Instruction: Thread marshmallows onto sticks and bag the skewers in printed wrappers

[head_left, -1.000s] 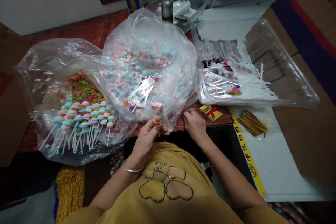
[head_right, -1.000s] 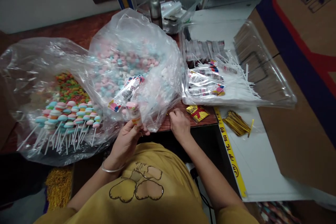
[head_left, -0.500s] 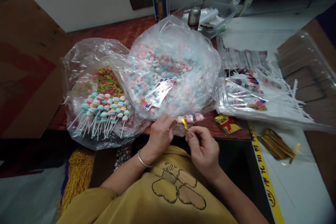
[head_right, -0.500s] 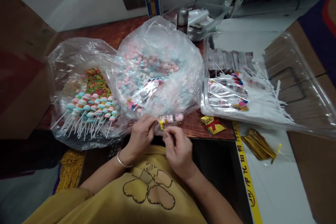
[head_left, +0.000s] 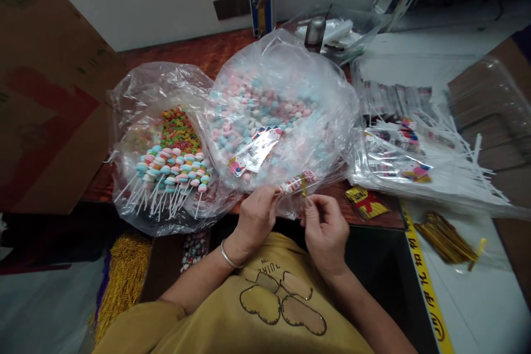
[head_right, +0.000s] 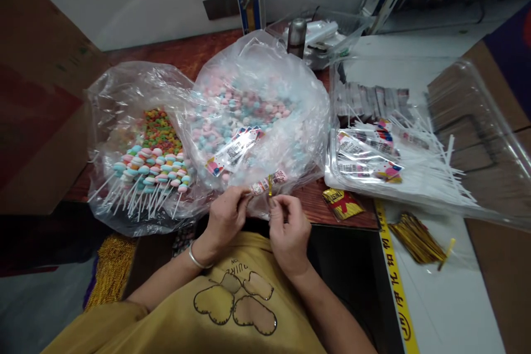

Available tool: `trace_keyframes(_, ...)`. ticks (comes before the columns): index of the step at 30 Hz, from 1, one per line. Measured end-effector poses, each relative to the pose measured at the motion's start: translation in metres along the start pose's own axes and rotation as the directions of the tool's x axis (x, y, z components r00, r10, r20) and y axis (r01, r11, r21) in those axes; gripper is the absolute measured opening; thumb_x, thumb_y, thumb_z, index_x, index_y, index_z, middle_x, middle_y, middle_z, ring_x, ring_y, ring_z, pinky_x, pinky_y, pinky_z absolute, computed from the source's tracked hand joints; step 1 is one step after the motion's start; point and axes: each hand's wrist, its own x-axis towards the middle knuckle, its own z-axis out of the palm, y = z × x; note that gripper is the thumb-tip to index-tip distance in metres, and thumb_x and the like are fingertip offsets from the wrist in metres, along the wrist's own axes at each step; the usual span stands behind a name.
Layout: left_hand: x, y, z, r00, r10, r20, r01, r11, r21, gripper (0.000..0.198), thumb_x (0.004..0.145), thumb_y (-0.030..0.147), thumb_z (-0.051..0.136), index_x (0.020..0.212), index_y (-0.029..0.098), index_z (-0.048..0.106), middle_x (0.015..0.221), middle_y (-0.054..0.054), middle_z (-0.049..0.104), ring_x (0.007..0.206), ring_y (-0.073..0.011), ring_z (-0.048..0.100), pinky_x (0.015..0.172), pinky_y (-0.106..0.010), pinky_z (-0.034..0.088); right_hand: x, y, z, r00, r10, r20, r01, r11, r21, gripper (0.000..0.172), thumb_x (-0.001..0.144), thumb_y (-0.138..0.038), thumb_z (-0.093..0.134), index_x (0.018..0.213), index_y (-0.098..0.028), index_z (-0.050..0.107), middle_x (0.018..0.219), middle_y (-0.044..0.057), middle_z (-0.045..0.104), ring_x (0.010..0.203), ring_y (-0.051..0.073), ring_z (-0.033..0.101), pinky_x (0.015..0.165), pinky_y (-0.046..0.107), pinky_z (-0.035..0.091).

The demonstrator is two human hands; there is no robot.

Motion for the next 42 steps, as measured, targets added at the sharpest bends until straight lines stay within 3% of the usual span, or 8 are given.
trace_keyframes(2, 0.001, -0.004, -0.002, 1.0, 0.014, -0.026, -0.013, 0.999, 0.035, 0.012, 0.1, 0.018, 0.055, 0.103, 0.019, 0.067, 0.088, -0.007, 0.072, 0.08, -0.0188, 0.068, 0.075, -0.028, 0.05, 0.002, 0.021, -0.009, 0.99, -0.094, -0.104, 0.075, 0.982, -0.175, 0.015, 0.102, -0.034, 0.056, 0.099, -0.022, 0.064, 0.088, 0.006, 0.073, 0.075, 0.02, 0.068, 0.072, 0.032, 0.052)
trace_keyframes(7, 0.005, -0.008, -0.004, 0.997, -0.002, -0.071, 0.005, 0.999, 0.042, 0.007, 0.097, 0.017, 0.059, 0.101, 0.019, 0.065, 0.088, -0.004, 0.071, 0.079, -0.0163, 0.068, 0.075, -0.026, 0.05, 0.011, 0.077, -0.028, 0.977, -0.214, 0.01, 0.186, 0.825, -0.533, 0.024, 0.102, -0.03, 0.05, 0.088, -0.02, 0.067, 0.109, 0.015, 0.075, 0.1, 0.028, 0.066, 0.089, 0.042, 0.047)
trace_keyframes(15, 0.009, 0.008, 0.0, 0.999, -0.027, -0.041, 0.025, 0.998, -0.062, 0.008, 0.094, 0.012, 0.063, 0.098, 0.019, 0.063, 0.089, -0.002, 0.072, 0.081, -0.014, 0.068, 0.074, -0.023, 0.051, 0.019, 0.087, -0.04, 0.987, -0.139, -0.08, 0.106, 0.938, -0.33, 0.022, 0.102, -0.031, 0.051, 0.093, -0.02, 0.068, 0.091, 0.009, 0.075, 0.088, 0.024, 0.068, 0.085, 0.037, 0.051)
trace_keyframes(23, 0.008, 0.014, -0.002, 0.996, -0.086, -0.037, 0.079, 0.984, -0.156, 0.008, 0.091, 0.014, 0.065, 0.096, 0.02, 0.064, 0.086, -0.001, 0.07, 0.077, -0.0133, 0.066, 0.072, -0.024, 0.051, 0.023, 0.1, -0.048, 0.998, -0.059, 0.008, 0.057, 0.902, -0.428, 0.026, 0.101, -0.031, 0.048, 0.098, -0.019, 0.071, 0.098, 0.013, 0.074, 0.093, 0.028, 0.068, 0.086, 0.041, 0.052)
trace_keyframes(26, 0.004, 0.027, 0.001, 0.966, -0.174, 0.192, 0.239, 0.886, -0.397, 0.002, 0.091, 0.02, 0.066, 0.092, 0.02, 0.064, 0.08, 0.0, 0.067, 0.07, -0.0119, 0.062, 0.066, -0.023, 0.048, 0.032, 0.099, -0.046, 0.993, -0.083, 0.086, 0.115, 0.869, -0.482, 0.029, 0.1, -0.025, 0.046, 0.11, -0.017, 0.071, 0.11, 0.015, 0.072, 0.102, 0.029, 0.068, 0.088, 0.041, 0.053)
trace_keyframes(31, 0.008, 0.023, 0.031, 0.748, -0.15, 0.646, 0.589, 0.599, -0.542, 0.012, 0.085, 0.027, 0.071, 0.088, 0.019, 0.063, 0.077, 0.001, 0.064, 0.063, -0.0107, 0.057, 0.059, -0.022, 0.046, 0.048, 0.1, -0.04, 0.977, -0.067, 0.203, 0.162, 0.851, -0.5, 0.034, 0.097, -0.019, 0.046, 0.12, -0.021, 0.072, 0.123, 0.014, 0.069, 0.105, 0.027, 0.068, 0.08, 0.036, 0.055)
trace_keyframes(35, 0.028, -0.01, 0.053, 0.837, -0.275, 0.472, 0.528, 0.629, -0.57, 0.015, 0.08, 0.028, 0.074, 0.081, 0.018, 0.063, 0.072, 0.002, 0.062, 0.064, -0.0107, 0.057, 0.061, -0.022, 0.046, 0.056, 0.089, -0.032, 0.963, -0.107, 0.249, 0.214, 0.865, -0.455, 0.032, 0.098, -0.029, 0.055, 0.124, -0.021, 0.072, 0.115, 0.012, 0.069, 0.098, 0.027, 0.069, 0.077, 0.036, 0.056)
trace_keyframes(42, 0.075, -0.04, 0.061, 0.843, -0.437, 0.313, 0.506, 0.448, -0.737, 0.039, 0.072, 0.042, 0.084, 0.086, 0.019, 0.057, 0.074, 0.004, 0.063, 0.058, -0.009, 0.063, 0.059, -0.022, 0.051, 0.113, 0.06, 0.007, 0.926, -0.246, 0.285, 0.338, 0.878, -0.34, 0.036, 0.099, -0.019, 0.048, 0.128, -0.019, 0.069, 0.11, 0.012, 0.07, 0.101, 0.028, 0.066, 0.091, 0.04, 0.053)
